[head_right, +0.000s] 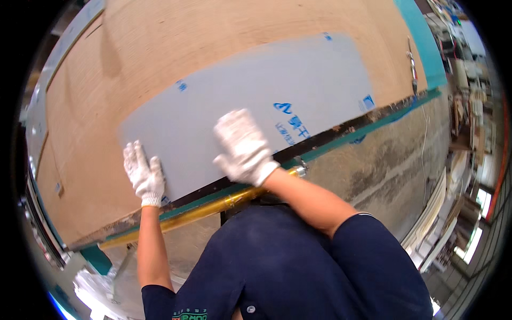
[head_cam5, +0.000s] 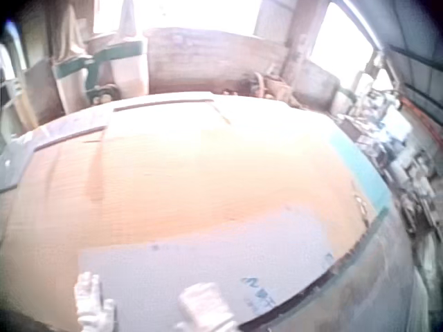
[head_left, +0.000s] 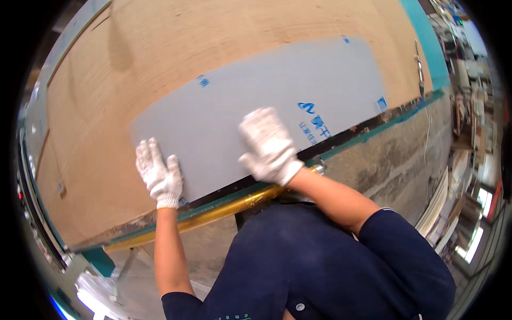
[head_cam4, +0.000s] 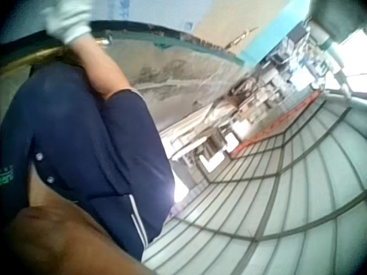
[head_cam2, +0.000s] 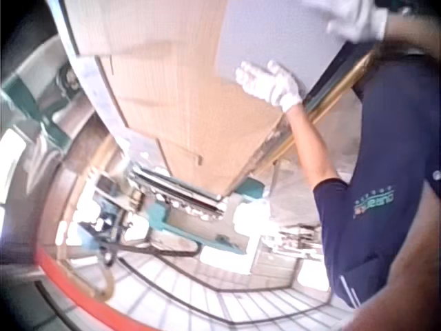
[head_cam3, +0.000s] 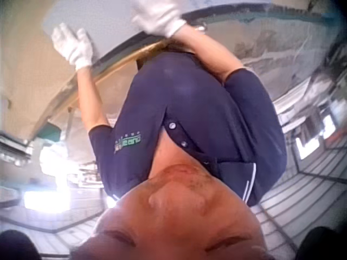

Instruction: The person picks up rectangular panels from a workbench, wipes them by hand while wearing gloves, and places them onto a separate table in the workshop.

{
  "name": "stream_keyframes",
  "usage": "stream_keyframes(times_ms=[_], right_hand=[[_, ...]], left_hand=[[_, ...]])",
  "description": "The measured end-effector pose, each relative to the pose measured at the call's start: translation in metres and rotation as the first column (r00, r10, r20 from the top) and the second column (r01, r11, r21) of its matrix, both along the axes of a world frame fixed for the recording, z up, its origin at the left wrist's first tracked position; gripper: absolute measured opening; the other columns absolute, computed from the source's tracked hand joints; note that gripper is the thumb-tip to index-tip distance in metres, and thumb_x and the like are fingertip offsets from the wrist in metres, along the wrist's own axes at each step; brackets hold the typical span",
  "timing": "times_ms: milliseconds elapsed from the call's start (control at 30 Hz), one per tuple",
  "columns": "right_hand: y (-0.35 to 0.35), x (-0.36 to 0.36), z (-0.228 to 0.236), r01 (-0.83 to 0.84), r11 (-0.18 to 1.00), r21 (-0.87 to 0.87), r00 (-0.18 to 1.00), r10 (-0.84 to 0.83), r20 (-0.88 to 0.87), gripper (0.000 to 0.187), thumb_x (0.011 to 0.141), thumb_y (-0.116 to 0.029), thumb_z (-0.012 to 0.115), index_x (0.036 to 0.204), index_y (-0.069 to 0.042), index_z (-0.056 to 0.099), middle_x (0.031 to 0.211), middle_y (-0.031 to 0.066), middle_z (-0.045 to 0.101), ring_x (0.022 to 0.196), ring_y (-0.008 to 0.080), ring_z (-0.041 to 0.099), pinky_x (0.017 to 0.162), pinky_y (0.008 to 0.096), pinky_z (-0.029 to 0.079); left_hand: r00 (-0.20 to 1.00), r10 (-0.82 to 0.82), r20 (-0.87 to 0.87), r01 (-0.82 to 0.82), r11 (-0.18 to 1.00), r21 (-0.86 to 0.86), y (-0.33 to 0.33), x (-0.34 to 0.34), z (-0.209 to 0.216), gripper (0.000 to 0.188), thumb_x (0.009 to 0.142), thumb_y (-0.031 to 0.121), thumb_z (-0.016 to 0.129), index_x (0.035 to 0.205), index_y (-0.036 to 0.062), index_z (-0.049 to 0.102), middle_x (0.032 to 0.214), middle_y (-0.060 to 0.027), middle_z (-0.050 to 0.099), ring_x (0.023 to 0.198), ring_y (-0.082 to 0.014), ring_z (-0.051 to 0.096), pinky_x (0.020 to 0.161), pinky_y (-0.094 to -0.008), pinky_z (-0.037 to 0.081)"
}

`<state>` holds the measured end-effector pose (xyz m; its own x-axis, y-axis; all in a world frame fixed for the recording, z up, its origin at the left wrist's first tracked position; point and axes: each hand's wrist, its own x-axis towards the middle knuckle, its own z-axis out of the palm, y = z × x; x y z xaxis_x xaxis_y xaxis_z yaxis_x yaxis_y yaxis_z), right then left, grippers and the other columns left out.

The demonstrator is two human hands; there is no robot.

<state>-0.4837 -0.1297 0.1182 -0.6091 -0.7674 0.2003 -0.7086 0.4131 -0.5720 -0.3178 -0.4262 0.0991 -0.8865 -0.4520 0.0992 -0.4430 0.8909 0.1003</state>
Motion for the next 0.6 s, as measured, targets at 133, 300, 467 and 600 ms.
stream_keyframes(times_ms=[133, 300, 467, 600], right_hand=[[0.14, -0.085, -0.022, 0.454, 0.874, 0.172, 0.859, -0.378, -0.346, 0.072, 0.099, -0.043, 0.059, 0.156, 0.0, 0.046, 0.161, 0.0236, 0.045, 0.157, 0.0384, 0.032, 0.133, 0.0507, 0.015], [0.272, -0.188, -0.034, 0.754, 0.608, 0.249, 0.628, -0.554, -0.546, 0.072, 0.103, -0.046, 0.056, 0.158, -0.002, 0.041, 0.166, 0.0213, 0.037, 0.158, 0.0364, 0.026, 0.132, 0.0504, 0.012], [0.101, -0.063, -0.011, 0.416, 0.889, 0.191, 0.898, -0.369, -0.241, 0.085, 0.096, -0.055, 0.06, 0.161, -0.004, 0.039, 0.17, 0.023, 0.031, 0.162, 0.0368, 0.019, 0.133, 0.0533, 0.003], [0.013, 0.001, 0.001, 0.191, 0.965, 0.18, 0.98, -0.198, 0.026, 0.087, 0.099, -0.064, 0.05, 0.162, -0.005, 0.039, 0.17, 0.0193, 0.033, 0.161, 0.035, 0.023, 0.133, 0.0528, 0.005]], left_hand=[[1.0, -0.019, 0.005, 0.019, 1.0, 0.002, -0.001, 0.004, 0.004, 0.07, 0.096, 0.032, 0.061, 0.158, 0.002, 0.046, 0.167, -0.0236, 0.037, 0.156, -0.043, 0.03, 0.129, -0.054, 0.019], [0.998, -0.044, 0.043, 0.045, 0.999, -0.018, -0.003, -0.013, 0.006, 0.071, 0.097, 0.03, 0.059, 0.158, -0.0006, 0.042, 0.168, -0.0252, 0.033, 0.157, -0.0438, 0.027, 0.129, -0.0547, 0.018], [0.997, -0.029, 0.074, 0.033, 0.998, -0.05, -0.007, -0.007, 0.002, 0.071, 0.099, 0.033, 0.055, 0.159, -0.0006, 0.04, 0.169, -0.0243, 0.032, 0.158, -0.0431, 0.025, 0.129, -0.0547, 0.017], [0.995, -0.08, 0.058, 0.083, 0.996, -0.044, -0.012, -0.005, -0.002, 0.067, 0.103, 0.031, 0.051, 0.162, 0.0017, 0.037, 0.169, -0.0242, 0.031, 0.158, -0.0423, 0.025, 0.13, -0.052, 0.018]])
